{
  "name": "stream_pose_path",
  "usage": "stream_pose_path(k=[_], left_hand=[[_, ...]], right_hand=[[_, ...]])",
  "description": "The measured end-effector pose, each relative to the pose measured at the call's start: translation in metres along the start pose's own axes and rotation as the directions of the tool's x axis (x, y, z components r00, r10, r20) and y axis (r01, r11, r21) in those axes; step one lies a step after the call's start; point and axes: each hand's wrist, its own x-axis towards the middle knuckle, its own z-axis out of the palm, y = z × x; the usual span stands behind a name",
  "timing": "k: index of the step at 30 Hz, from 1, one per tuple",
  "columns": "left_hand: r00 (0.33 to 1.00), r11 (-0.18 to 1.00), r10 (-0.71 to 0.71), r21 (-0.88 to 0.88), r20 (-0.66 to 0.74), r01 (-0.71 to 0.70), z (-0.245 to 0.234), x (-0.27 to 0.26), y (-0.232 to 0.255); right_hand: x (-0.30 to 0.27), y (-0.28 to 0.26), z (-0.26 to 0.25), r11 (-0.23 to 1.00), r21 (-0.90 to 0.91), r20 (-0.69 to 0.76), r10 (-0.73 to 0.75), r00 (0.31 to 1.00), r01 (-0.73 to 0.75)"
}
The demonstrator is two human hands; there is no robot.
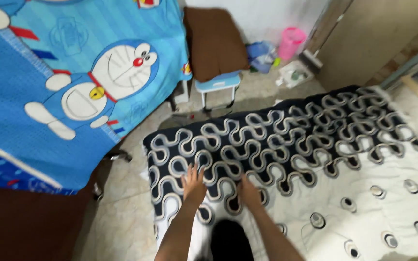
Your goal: Putting a cover on a bolster pillow and picking up scattered stationery from the floor.
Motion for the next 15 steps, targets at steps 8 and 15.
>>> stream_pose_path(k=[8, 15], left_hand=[[0.96, 0.985, -0.172, 0.039, 0.22, 0.168, -0.055, 0.076, -0.051], [0.867, 0.893, -0.447, 0.174, 0.222, 0.416, -0.047, 0.157, -0.051]], right_hand=[[0.15, 0.014, -0.013, 0.993, 0.043, 0.124, -0.11, 0.986, 0.106], [0.239, -0.027, -0.043, 0.983, 0.146, 0.179, -0.137, 0.974, 0.111]])
